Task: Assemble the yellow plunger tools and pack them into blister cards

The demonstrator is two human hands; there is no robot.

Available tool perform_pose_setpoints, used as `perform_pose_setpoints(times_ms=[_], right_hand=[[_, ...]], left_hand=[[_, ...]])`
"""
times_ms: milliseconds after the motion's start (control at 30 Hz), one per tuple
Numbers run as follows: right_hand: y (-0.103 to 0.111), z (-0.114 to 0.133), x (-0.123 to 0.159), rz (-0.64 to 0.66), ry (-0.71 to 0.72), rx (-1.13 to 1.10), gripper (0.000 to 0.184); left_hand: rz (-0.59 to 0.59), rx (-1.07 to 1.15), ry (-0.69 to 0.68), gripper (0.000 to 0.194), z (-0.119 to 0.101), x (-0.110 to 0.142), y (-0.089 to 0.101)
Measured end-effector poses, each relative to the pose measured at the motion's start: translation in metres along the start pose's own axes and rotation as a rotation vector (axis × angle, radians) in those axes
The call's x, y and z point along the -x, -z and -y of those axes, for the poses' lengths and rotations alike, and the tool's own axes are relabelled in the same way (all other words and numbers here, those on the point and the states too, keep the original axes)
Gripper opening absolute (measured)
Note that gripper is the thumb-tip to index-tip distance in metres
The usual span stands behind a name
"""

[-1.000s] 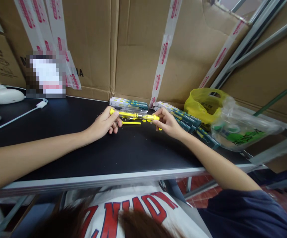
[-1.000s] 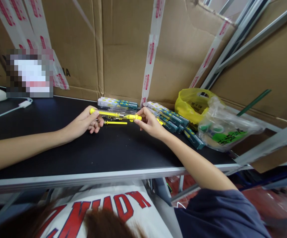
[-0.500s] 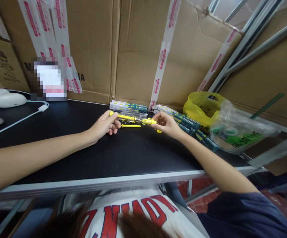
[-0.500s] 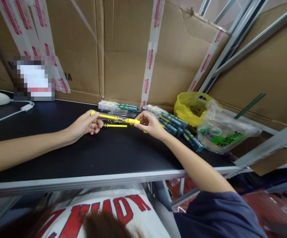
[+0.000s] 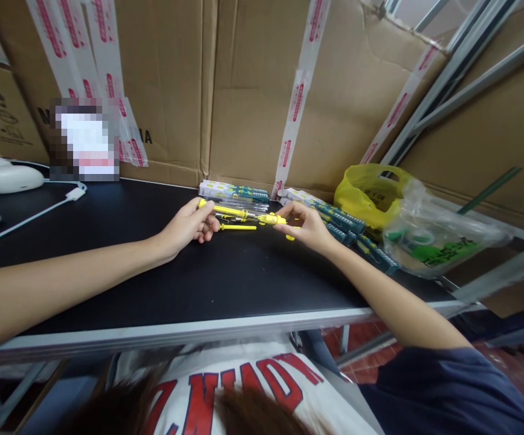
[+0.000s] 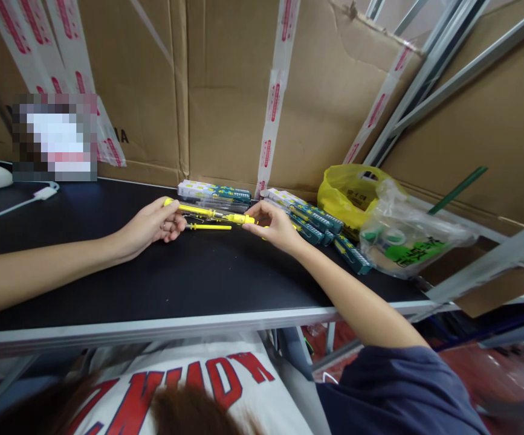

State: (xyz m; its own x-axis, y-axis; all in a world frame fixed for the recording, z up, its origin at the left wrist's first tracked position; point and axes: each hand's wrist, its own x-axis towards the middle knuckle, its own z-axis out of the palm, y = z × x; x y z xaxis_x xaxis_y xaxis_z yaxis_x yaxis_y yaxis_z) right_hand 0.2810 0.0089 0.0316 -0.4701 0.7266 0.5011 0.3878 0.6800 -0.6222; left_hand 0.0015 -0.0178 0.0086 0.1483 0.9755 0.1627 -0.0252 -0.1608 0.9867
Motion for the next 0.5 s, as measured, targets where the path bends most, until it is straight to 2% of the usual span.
perform_pose_setpoints(times_ms=[167, 333, 500], right_hand=[[-0.0034, 0.0007, 0.0004, -0.055, -0.004, -0.060, 0.033], [-0.0039, 0.0017, -0.0011, -0.031, -0.069, -0.232, 0.036], [-0.0043, 0.0020, -0.0019, -0.035, -0.087, -0.285, 0.036]], left_hand=[[0.008, -0.021, -0.032, 0.029, 0.0001, -0.0003, 0.0013], [0.046, -0.053, -0.101, 0.033, 0.0018, -0.0007, 0.0043], [0.060, -0.090, -0.142, 0.036, 0.0039, -0.0011, 0.0053]])
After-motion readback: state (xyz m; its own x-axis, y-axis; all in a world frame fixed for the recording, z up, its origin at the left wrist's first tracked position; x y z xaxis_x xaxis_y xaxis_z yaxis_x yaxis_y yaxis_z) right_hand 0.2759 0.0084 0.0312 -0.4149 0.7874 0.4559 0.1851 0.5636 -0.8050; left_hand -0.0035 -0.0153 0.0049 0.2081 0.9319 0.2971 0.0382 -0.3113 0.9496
